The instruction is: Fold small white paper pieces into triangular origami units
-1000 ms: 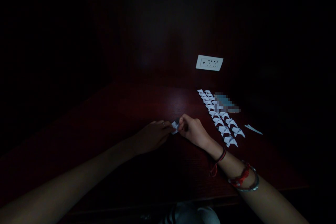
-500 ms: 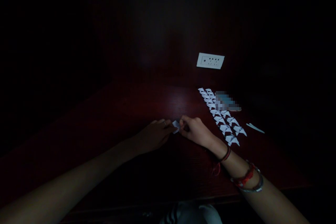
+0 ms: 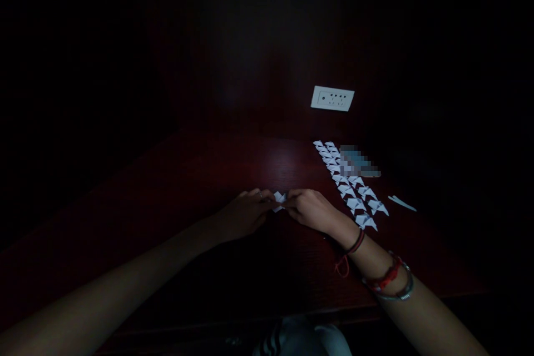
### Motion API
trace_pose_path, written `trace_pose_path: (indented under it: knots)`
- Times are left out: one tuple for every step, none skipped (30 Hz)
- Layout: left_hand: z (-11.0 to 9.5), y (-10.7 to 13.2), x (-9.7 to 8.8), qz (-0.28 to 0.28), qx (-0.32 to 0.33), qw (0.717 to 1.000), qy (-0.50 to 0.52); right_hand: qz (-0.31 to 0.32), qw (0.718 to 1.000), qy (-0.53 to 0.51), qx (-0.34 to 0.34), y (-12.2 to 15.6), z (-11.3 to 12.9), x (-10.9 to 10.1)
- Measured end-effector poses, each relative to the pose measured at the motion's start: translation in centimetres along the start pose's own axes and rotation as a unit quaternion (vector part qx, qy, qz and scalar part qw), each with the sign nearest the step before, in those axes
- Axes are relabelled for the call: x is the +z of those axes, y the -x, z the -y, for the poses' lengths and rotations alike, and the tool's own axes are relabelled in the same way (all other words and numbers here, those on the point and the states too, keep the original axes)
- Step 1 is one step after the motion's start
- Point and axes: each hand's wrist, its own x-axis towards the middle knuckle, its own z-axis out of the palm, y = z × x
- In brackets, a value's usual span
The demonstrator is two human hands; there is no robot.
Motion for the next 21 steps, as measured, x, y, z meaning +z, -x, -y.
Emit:
trace_pose_path:
  knots:
    - [0.0, 0.0, 0.0, -0.001, 0.000, 1.000, 0.001, 0.002, 1.000, 0.012, -0.003, 0.0, 0.0, 0.0]
    - [0.0, 0.0, 0.0, -0.002, 0.000, 1.000, 0.003, 0.006, 1.000, 0.024, -0.004, 0.0, 0.1, -0.1]
    - [0.1, 0.0, 0.0, -0.003, 0.001, 1.000, 0.004, 0.010, 0.999, 0.034, -0.003, 0.0, 0.1, -0.1]
    - [0.1, 0.0, -0.1, -0.004, 0.001, 1.000, 0.004, 0.014, 0.999, 0.043, -0.001, 0.0, 0.1, -0.2]
    - [0.2, 0.0, -0.1, -0.003, 0.003, 1.000, 0.004, 0.019, 0.999, 0.049, 0.002, 0.0, 0.1, -0.3]
    - [0.3, 0.1, -0.1, -0.001, 0.005, 1.000, 0.003, 0.022, 0.998, 0.051, 0.003, 0.0, 0.1, -0.4]
    - [0.4, 0.1, -0.2, 0.000, 0.007, 1.000, 0.002, 0.023, 0.998, 0.050, 0.004, 0.1, 0.0, -0.5]
    - [0.4, 0.2, -0.2, 0.001, 0.009, 1.000, 0.001, 0.020, 0.999, 0.046, 0.005, 0.1, 0.0, -0.6]
    - [0.5, 0.2, -0.2, 0.000, 0.010, 1.000, 0.001, 0.015, 0.999, 0.040, 0.007, 0.1, -0.1, -0.7]
    - [0.5, 0.2, -0.2, -0.001, 0.011, 1.000, 0.001, 0.007, 0.999, 0.033, 0.008, 0.1, -0.2, -0.7]
    - [0.5, 0.3, -0.1, -0.003, 0.012, 1.000, 0.004, -0.002, 1.000, 0.026, 0.011, 0.1, -0.3, -0.7]
    - [0.5, 0.3, -0.1, -0.006, 0.012, 1.000, 0.009, -0.010, 1.000, 0.023, 0.013, 0.1, -0.4, -0.6]
    - [0.5, 0.4, 0.0, -0.009, 0.010, 1.000, 0.016, -0.014, 1.000, 0.020, 0.014, 0.1, -0.5, -0.5]
    - [0.6, 0.4, 0.1, -0.015, 0.006, 1.000, 0.024, -0.014, 1.000, 0.019, 0.011, 0.1, -0.5, -0.4]
    - [0.6, 0.4, 0.3, -0.023, 0.002, 0.999, 0.030, -0.012, 1.000, 0.019, 0.006, 0.1, -0.6, -0.2]
    - [0.7, 0.4, 0.4, -0.030, -0.002, 0.999, 0.035, -0.008, 1.000, 0.019, 0.000, 0.1, -0.6, 0.0]
    - [0.7, 0.4, 0.5, -0.037, -0.006, 0.999, 0.039, -0.005, 1.000, 0.021, -0.007, 0.1, -0.6, 0.1]
    - [0.8, 0.4, 0.6, -0.041, -0.009, 0.998, 0.042, -0.003, 1.000, 0.023, -0.012, 0.1, -0.5, 0.2]
    - [0.8, 0.4, 0.7, -0.042, -0.011, 0.998, 0.045, -0.003, 1.000, 0.026, -0.015, 0.1, -0.5, 0.3]
    - [0.9, 0.3, 0.8, -0.042, -0.013, 0.998, 0.048, -0.004, 0.999, 0.032, -0.017, 0.1, -0.4, 0.4]
    - [0.9, 0.3, 0.8, -0.040, -0.014, 0.998, 0.052, -0.004, 0.999, 0.037, -0.018, 0.1, -0.4, 0.4]
